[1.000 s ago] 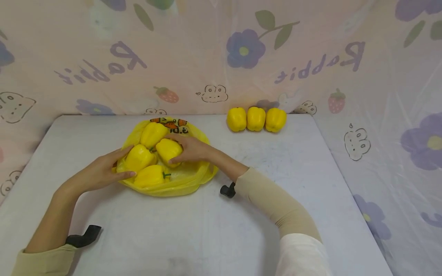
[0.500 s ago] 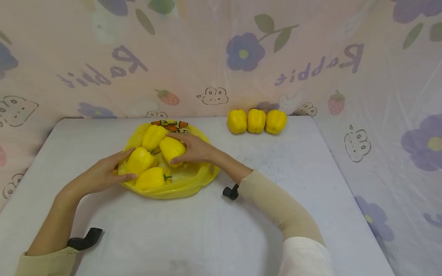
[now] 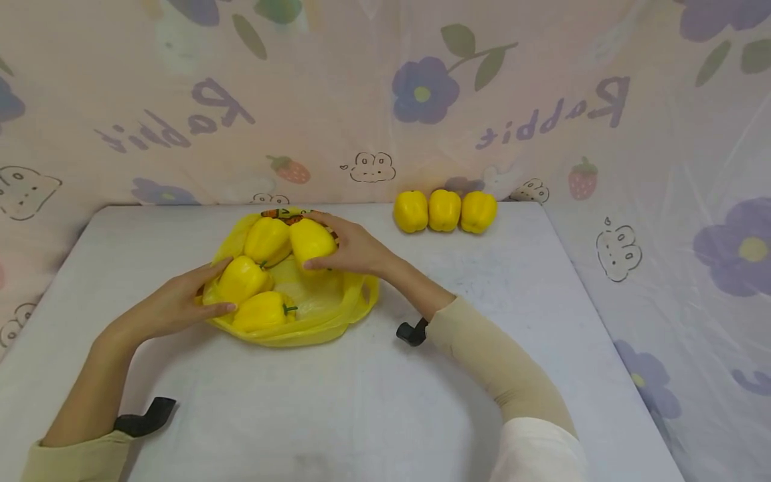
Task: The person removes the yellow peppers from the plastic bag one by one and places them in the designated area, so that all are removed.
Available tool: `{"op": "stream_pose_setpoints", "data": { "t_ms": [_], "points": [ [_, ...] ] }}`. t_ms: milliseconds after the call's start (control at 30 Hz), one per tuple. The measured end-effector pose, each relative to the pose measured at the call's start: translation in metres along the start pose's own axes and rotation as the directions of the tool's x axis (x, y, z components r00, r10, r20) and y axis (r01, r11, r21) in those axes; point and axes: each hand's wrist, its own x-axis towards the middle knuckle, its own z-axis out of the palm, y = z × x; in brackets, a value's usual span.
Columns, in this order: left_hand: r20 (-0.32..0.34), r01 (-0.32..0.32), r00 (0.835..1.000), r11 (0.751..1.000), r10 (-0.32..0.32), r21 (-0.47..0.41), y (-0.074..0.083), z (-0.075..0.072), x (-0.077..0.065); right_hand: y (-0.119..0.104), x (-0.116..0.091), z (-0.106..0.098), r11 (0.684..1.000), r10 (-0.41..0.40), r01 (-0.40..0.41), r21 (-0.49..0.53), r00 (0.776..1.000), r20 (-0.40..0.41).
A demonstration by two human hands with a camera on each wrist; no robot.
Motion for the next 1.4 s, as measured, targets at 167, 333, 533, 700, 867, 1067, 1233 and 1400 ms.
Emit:
{"op": "stream_pose_setpoints", "data": {
  "t_ms": [167,333,533,700,867,1067,1233,1400],
  "points": [
    [0.000,0.009,1.000,1.000,-0.009,0.001,0.002,0.000,0.000,0.002,-0.006,-0.007,0.999,0.023,-0.022,0.030,0.999,-0.034],
    [0.001,0.008,1.000,1.000,-0.008,0.000,0.002,0.000,0.001,0.005,-0.013,-0.016,0.999,0.031,-0.030,0.018,0.996,-0.089],
    [0.001,0.002,1.000,1.000,-0.002,0.002,0.003,0.000,0.001,0.012,-0.023,-0.025,0.999,0.041,-0.036,0.034,0.991,-0.130],
    [0.000,-0.006,1.000,1.000,0.006,-0.004,0.004,-0.001,0.001,0.019,-0.032,-0.032,0.996,0.080,-0.074,0.042,0.984,-0.156],
    [0.004,0.001,1.000,1.000,-0.001,-0.007,0.005,-0.001,0.001,0.026,-0.041,-0.038,0.990,0.137,-0.133,0.037,0.975,-0.176],
    [0.016,0.001,1.000,1.000,0.000,-0.013,0.006,0.000,0.000,0.034,-0.053,-0.044,0.987,0.160,-0.152,0.052,0.966,-0.204],
    [0.019,0.010,1.000,1.000,-0.010,0.003,0.007,-0.001,0.001,0.040,-0.060,-0.050,0.987,0.163,-0.160,0.032,0.962,-0.221],
    [0.019,0.021,1.000,1.000,-0.021,0.009,0.007,-0.002,0.001,0.046,-0.067,-0.053,0.976,0.215,-0.217,0.018,0.950,-0.224]
  ]
}}
